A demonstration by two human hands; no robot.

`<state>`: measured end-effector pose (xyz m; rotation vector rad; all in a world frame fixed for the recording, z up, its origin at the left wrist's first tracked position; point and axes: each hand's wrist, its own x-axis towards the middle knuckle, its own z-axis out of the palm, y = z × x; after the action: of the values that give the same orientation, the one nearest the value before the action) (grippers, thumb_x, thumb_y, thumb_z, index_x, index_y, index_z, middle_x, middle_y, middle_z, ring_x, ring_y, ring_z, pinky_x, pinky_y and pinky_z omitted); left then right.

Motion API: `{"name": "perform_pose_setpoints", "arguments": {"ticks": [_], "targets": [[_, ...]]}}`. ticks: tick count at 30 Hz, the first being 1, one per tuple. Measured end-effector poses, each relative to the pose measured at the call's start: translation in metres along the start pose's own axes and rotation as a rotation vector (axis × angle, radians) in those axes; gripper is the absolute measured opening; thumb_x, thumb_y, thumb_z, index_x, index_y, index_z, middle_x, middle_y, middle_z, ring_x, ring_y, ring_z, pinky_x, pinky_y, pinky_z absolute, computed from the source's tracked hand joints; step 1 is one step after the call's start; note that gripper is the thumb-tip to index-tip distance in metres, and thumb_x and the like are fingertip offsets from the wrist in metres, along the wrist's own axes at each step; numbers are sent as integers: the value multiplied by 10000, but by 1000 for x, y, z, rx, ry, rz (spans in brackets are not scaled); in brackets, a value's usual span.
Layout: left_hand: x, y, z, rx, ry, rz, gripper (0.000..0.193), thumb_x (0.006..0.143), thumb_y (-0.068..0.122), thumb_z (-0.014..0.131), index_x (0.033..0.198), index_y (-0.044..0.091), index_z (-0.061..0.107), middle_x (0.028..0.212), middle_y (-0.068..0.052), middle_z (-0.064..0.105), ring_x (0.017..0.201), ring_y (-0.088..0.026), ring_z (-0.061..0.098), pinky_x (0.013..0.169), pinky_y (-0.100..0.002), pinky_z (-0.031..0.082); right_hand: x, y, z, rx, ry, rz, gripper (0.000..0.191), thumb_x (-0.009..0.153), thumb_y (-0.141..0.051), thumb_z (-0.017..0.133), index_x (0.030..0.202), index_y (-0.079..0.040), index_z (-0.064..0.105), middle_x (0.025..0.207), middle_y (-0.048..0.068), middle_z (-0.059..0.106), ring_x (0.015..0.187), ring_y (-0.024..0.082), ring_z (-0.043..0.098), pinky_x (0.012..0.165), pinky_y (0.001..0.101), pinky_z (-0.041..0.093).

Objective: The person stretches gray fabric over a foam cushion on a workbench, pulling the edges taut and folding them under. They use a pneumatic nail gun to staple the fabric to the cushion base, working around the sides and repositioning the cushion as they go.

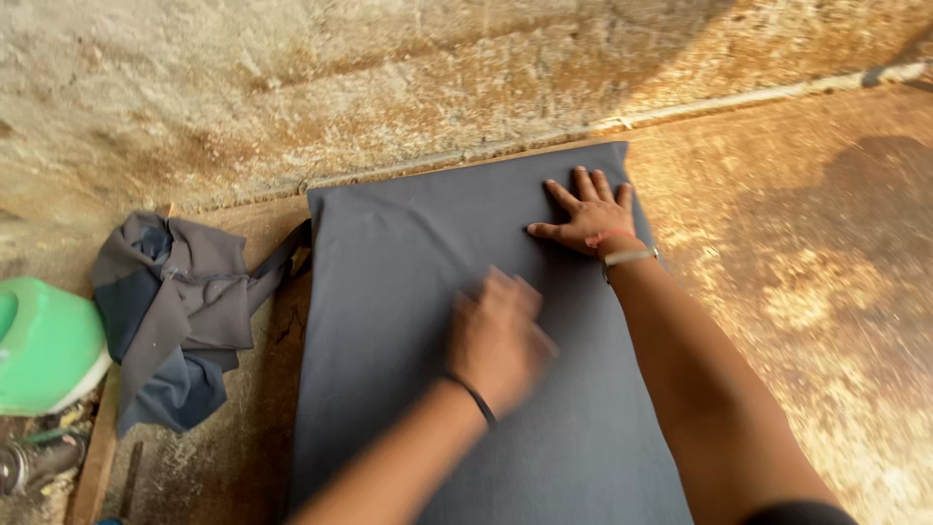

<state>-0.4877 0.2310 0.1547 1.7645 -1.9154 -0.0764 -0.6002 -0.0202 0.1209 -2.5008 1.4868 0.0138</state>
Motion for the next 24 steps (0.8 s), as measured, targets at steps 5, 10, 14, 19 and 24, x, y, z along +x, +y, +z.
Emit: {"name": "perform_pose_setpoints", "arguments": {"ticks": [5, 10, 14, 19, 24], "targets": [[-80, 152, 53, 6, -429, 202, 788, 858, 646, 580, 1517, 234, 452, 1625, -256, 264, 1487, -466, 205, 1126, -757, 91, -89, 39, -12, 1115, -63, -132, 731, 877, -600, 662, 1487, -224, 517, 1550, 69, 553, 1480, 248, 454, 1213, 430, 329], [-104, 155, 86, 330, -384, 289, 808, 939, 682, 428, 1601, 238, 296, 1670, -213, 185, 1521, -444, 145, 1135, -730, 93, -455, 122, 67, 918, 567, 288, 386, 927, -405, 689, 1175, -118, 762, 1226, 59, 761, 1134, 217, 714, 945, 350, 547], [-119, 169, 84, 273, -468, 254, 820, 940, 715, 395, 1611, 256, 285, 1680, -236, 142, 1531, -475, 77, 1101, -788, 57, -784, 93, 154, 751, 693, 1277, 284, 891, -283, 684, 1078, -83, 757, 987, 87, 765, 926, 229, 736, 837, 348, 555], [-198, 223, 117, 117, -464, 660, 500, 1082, 530, 417, 1307, 163, 670, 1467, -216, 518, 1449, -471, 326, 1139, -707, 149, -1012, -66, 277, 579, -61, 1500, 415, 800, -199, 697, 1211, -139, 696, 1204, 163, 661, 1152, 344, 624, 990, 417, 507], [-259, 272, 142, 123, -634, 841, 551, 1130, 505, 480, 857, 152, 803, 875, -81, 749, 961, -318, 655, 1046, -464, 386, -1073, -150, 374, 592, -217, 1718, 519, 807, -87, 643, 1319, -125, 564, 1376, 169, 544, 1295, 361, 541, 1017, 469, 512]]}}
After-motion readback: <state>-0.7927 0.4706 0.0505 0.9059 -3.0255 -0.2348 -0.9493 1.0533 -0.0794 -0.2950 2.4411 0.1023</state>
